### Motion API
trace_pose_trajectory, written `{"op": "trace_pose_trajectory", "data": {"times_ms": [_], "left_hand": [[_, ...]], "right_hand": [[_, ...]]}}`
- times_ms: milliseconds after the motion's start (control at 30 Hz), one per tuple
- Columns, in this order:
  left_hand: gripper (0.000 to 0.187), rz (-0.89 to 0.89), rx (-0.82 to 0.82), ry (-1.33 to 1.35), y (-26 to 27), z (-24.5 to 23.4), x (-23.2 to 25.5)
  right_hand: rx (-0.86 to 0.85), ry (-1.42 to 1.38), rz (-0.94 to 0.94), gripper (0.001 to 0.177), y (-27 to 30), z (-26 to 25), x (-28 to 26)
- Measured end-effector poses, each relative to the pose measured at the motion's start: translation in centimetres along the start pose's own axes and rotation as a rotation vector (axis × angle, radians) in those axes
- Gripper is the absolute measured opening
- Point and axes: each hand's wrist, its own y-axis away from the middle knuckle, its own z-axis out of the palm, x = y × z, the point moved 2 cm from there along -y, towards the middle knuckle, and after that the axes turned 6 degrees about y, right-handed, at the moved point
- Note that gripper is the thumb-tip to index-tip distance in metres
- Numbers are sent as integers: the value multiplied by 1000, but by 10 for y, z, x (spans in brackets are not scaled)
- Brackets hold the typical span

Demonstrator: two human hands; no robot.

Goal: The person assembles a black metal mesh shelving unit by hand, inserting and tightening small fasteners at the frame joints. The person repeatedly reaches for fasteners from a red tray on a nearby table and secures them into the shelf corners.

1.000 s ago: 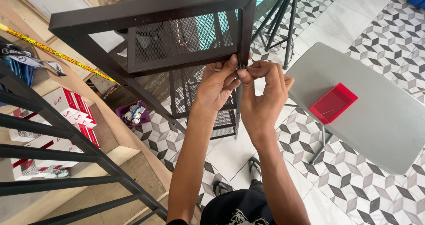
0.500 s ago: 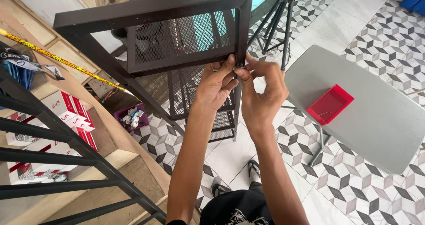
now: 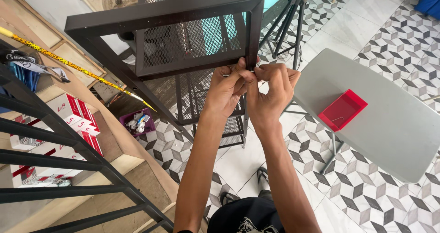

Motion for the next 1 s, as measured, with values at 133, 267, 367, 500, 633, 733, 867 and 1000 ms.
{"op": "trace_pose_trajectory", "data": {"times_ms": [133,267,367,500,633,733,867,1000], "left_hand": [[22,41,-44,-62,-1,-1,1],[27,37,-22,-58,-3,0,-1],[32,49,-63,-67,-2,3,2],[32,59,-71,-90,1,7,4],[33,71,-75,-114,2,9,6],[34,80,-76,-114,1,9,6],[35,98,-100,-115,0,8,5],[34,75,-63,-126,1,6,3]], "right_hand": [[81,-27,-81,21,2,1,-3],[51,-5,-74,22,4,-1,-2],[10,-1,-79,20,4,-7,-3],[-55,-34,-5,19,2,-15,-2],[-165,-432,285,18,-1,-12,-2],[-100,-236,48,13,-6,-16,-9],[-68,-31,-27,21,-11,-19,-7],[-100,-73,-56,20,-10,-18,-4]]}}
